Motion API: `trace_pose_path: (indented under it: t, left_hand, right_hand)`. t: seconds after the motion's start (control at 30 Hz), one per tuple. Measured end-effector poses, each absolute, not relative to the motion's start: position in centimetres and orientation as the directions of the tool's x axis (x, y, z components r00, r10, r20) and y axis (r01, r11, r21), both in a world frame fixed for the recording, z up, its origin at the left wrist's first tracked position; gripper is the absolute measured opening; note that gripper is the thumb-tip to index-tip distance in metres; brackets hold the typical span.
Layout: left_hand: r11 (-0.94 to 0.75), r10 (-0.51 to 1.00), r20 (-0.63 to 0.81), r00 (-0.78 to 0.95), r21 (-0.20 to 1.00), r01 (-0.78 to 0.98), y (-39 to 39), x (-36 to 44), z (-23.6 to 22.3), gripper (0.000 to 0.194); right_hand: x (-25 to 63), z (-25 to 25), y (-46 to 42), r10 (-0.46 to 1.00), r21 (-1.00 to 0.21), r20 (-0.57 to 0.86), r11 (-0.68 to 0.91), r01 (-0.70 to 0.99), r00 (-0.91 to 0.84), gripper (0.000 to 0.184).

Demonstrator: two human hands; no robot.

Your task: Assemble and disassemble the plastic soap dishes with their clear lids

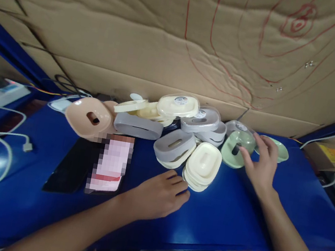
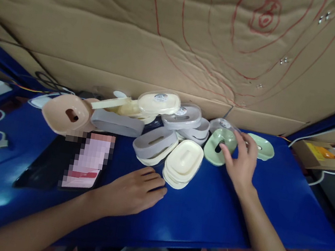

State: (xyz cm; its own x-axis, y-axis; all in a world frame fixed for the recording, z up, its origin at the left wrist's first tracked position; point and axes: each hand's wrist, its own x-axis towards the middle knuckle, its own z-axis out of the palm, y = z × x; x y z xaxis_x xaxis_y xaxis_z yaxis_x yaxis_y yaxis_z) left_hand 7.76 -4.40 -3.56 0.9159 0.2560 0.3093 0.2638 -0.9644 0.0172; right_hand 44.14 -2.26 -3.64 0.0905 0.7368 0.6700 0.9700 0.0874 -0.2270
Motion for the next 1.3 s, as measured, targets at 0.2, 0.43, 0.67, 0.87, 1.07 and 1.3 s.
trace_pose_path:
  t: [0.2,0.43,0.67,0.87,1.07,1.3]
  left_hand:
    - [-0.964,0.258,0.302,0.918,0.022,0.264,-4.4,7.8,-3.6,0.007]
    - [-0.965,0.259,0.291,0.921,0.033,0.261,-4.4,7.8,-3.7,0.007]
    - [-0.967,0.251,0.286,0.925,0.042,0.250,-4.5,7.8,-3.9,0.008]
    - [-0.968,0.248,0.289,0.925,0.035,0.249,-4.5,7.8,-3.8,0.007]
    - [-0.971,0.235,0.298,0.925,0.038,0.234,-4.6,7.9,-4.0,0.006]
    - [-0.969,0.246,0.293,0.924,0.037,0.246,-4.6,7.8,-3.8,0.005]
  right_hand:
    - [45.2,-4.3,-2.2,0.794,-0.222,0.608,0.198,0.955,-0.023,0.050]
    - [52.6,-4.1,-2.1,0.866,-0.228,0.481,-0.031,0.973,0.140,0.042]
    - [54.9,-5.9,-2.3,0.940,-0.138,0.271,-0.174,0.975,0.207,0.050]
    - [53.9,-6.1,-2.4,0.949,-0.074,0.214,-0.219,0.973,0.230,0.059]
    - [53.5,-5.2,-2.2,0.904,-0.093,0.301,-0.290,0.953,0.304,0.054]
    - [53.6,-5.7,-1.9,0.876,-0.080,0.344,-0.332,0.940,0.339,0.064]
